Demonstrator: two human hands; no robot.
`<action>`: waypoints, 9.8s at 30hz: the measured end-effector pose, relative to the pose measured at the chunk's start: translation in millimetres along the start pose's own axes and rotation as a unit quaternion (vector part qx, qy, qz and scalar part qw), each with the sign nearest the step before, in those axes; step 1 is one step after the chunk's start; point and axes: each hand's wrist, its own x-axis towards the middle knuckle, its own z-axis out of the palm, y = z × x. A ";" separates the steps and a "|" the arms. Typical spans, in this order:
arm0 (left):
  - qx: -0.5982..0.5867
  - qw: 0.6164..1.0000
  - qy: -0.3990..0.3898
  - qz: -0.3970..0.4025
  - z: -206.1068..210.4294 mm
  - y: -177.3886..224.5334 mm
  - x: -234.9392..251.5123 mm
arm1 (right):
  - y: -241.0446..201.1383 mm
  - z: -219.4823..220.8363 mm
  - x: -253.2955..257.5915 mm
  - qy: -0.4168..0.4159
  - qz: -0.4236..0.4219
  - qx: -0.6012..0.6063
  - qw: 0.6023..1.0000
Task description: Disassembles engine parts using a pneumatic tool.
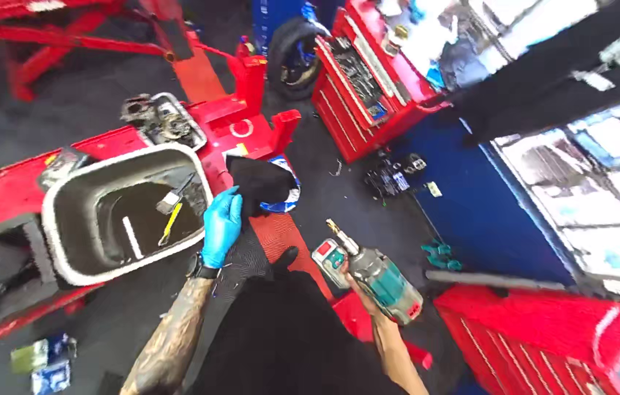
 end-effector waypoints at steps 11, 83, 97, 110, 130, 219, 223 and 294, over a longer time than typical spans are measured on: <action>-0.376 0.914 0.130 0.080 -149.0 101.6 -173.8 | -22.5 146.4 -16.8 -0.330 -0.038 0.068 0.941; 0.044 0.836 0.257 -0.483 -626.1 -396.2 -222.0 | 139.2 778.9 -57.2 -0.513 0.111 -0.020 0.851; 0.036 0.833 0.293 -0.468 -617.4 -398.7 -216.6 | 151.8 787.7 -35.4 -0.589 0.036 0.008 0.807; 0.060 0.851 0.299 -0.427 -608.5 -403.0 -213.5 | 150.7 799.4 -23.1 -0.598 0.036 0.051 0.799; 0.083 0.844 0.322 -0.421 -603.8 -405.9 -214.5 | 148.1 805.7 -19.0 -0.615 0.097 0.082 0.778; 0.127 0.862 0.292 -0.395 -611.9 -414.1 -223.5 | 175.2 803.6 -109.0 -0.455 0.205 0.107 0.860; 0.116 0.866 0.300 -0.382 -611.1 -416.5 -225.8 | 176.5 794.3 -131.9 -0.429 0.261 0.119 0.856; 0.427 0.885 -0.090 -0.160 -608.8 -332.0 -195.8 | 127.9 798.0 -35.7 -0.485 0.098 -0.045 0.868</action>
